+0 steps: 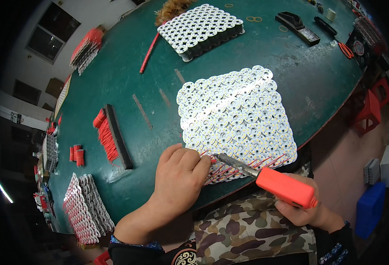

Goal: The person solders wiring to LED light panels on an assembly table. This is done by hand with a soldering iron and solder wire.

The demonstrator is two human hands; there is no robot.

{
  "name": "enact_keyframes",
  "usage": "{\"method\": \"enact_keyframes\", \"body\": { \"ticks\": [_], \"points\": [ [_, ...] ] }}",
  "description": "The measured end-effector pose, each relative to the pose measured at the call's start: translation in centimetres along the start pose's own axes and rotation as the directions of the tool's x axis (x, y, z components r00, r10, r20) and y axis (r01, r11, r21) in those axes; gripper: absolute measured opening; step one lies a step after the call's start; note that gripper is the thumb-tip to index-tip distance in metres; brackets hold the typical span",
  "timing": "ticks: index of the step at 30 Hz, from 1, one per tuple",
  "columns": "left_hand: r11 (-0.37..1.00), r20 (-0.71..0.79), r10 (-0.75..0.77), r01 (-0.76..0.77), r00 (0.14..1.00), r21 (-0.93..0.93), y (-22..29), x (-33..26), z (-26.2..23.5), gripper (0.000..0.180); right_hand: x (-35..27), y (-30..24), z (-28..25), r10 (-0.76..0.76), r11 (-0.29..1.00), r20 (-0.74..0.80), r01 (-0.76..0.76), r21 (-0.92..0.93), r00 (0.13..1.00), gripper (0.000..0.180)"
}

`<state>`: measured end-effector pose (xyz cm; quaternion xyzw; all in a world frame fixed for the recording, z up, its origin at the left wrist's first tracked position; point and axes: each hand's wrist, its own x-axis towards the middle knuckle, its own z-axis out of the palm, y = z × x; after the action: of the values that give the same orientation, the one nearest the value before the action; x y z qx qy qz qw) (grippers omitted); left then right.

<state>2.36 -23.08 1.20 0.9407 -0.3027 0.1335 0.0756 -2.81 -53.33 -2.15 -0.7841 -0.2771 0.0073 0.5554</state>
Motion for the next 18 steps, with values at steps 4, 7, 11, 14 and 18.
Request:
{"method": "enact_keyframes", "body": {
  "ticks": [4,7,11,14,18],
  "points": [
    [1.000,-0.009,0.005,-0.005,1.000,-0.005,0.1,0.1,0.0,0.016,-0.6,0.1,-0.4,-0.046,0.999,-0.023,0.045,-0.028,0.999,0.056],
    [1.000,0.000,0.008,-0.008,1.000,0.005,0.1,0.1,0.0,0.016,0.0,-0.7,-0.8,-0.031,0.998,-0.001,0.031,-0.057,1.000,0.054],
    [0.998,0.000,-0.016,0.016,1.000,-0.054,-0.3,0.1,-0.1,0.017,-0.6,-0.1,-0.7,-0.053,0.995,-0.043,0.049,-0.083,0.998,0.052],
    [0.989,-0.002,-0.055,0.055,0.998,-0.136,-0.6,0.6,-0.7,0.018,-1.4,0.4,-1.1,-0.027,0.998,-0.035,0.025,-0.059,0.999,0.050],
    [0.991,-0.017,-0.032,0.029,0.999,-0.130,-0.6,1.7,-1.0,0.018,-2.1,0.7,-1.4,-0.039,0.980,-0.044,0.029,-0.195,0.998,0.049]
  ]
}}
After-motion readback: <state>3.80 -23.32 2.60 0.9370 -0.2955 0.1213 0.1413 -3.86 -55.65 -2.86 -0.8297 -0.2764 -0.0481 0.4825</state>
